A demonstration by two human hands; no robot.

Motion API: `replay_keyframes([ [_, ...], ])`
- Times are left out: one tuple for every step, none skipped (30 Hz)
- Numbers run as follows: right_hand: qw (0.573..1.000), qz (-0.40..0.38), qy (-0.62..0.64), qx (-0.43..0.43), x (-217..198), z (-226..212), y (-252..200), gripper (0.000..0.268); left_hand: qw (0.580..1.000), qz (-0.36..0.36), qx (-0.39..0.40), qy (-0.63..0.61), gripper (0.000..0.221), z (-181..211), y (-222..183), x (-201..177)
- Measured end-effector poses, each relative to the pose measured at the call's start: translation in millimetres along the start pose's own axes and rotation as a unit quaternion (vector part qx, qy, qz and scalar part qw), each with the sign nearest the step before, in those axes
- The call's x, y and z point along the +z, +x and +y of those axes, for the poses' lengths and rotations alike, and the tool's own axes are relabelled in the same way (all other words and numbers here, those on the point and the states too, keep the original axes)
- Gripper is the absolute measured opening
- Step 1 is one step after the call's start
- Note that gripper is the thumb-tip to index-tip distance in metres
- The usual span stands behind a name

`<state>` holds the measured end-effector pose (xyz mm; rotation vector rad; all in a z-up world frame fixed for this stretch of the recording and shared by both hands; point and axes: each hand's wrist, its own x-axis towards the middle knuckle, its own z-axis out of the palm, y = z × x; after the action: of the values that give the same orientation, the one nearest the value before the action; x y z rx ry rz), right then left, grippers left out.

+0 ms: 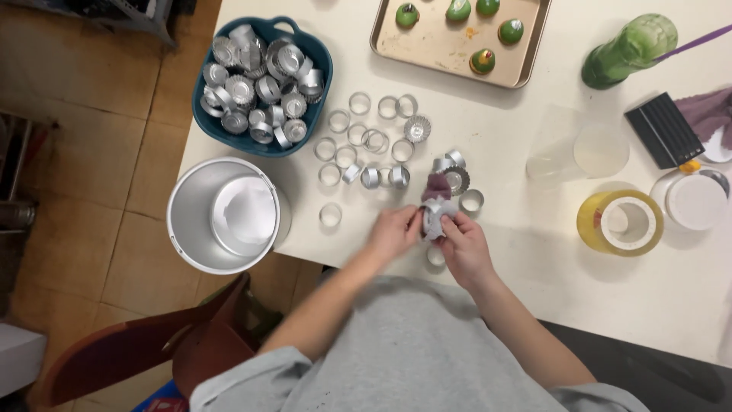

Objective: Clean and wipe down small metal baking molds using a cloth.

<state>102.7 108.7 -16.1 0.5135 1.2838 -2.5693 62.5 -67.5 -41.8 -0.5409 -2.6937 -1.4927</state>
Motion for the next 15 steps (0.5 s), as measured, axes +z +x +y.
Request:
replay_keyframes([
  [1.0,0.001,0.001,0.006,-1,-1,0,0.023,1.0,-0.001,-0.006,0.001,0.014,5,5,-15],
  [0.998,-0.027,-0.008,0.055,-2,-2,-1,0.024,0.994,-0.024,0.074,0.071,0.015,9,10,-29],
  [0.993,-0.055,-0.016,0.099,-4,-5,1,0.026,0.977,-0.047,0.158,0.139,0.016,13,19,-44],
  [0.993,-0.054,-0.014,0.1,3,-9,0,0.026,0.977,-0.049,0.157,0.139,0.016,25,13,-38],
  [0.996,-0.037,0.013,0.075,10,-14,0,0.026,0.997,-0.039,-0.033,-0.05,0.011,37,9,-33],
  [0.998,-0.021,0.041,0.05,17,-19,0,0.026,0.946,-0.027,-0.221,-0.236,0.011,48,5,-27],
  [0.998,-0.02,0.042,0.05,9,-11,0,0.026,0.946,-0.028,-0.222,-0.235,0.011,42,4,-26],
  [0.999,-0.032,0.026,0.03,2,-2,1,0.026,0.988,0.013,-0.085,-0.13,0.013,35,2,-25],
  [0.999,-0.046,0.008,0.01,-6,6,1,0.027,0.997,0.053,0.055,-0.021,0.017,29,0,-24],
  [0.999,-0.046,0.009,0.012,-11,8,2,0.027,0.997,0.053,0.054,-0.02,0.017,18,3,-30],
  [1.0,-0.001,0.021,0.022,-17,9,3,0.024,0.988,0.006,0.149,0.05,0.021,6,7,-35],
  [0.998,0.044,0.034,0.033,-22,10,4,0.021,0.962,-0.042,0.241,0.119,0.025,-5,10,-42],
  [0.998,0.04,0.033,0.034,-14,-5,1,0.021,0.962,-0.039,0.24,0.123,0.025,-18,19,-43],
  [0.994,0.089,0.061,0.017,-5,-19,-2,0.022,0.976,-0.058,0.151,0.146,0.018,-31,27,-44],
  [0.987,0.132,0.089,0.003,6,-33,-2,0.025,0.981,-0.071,0.058,0.173,0.014,-46,35,-50],
])
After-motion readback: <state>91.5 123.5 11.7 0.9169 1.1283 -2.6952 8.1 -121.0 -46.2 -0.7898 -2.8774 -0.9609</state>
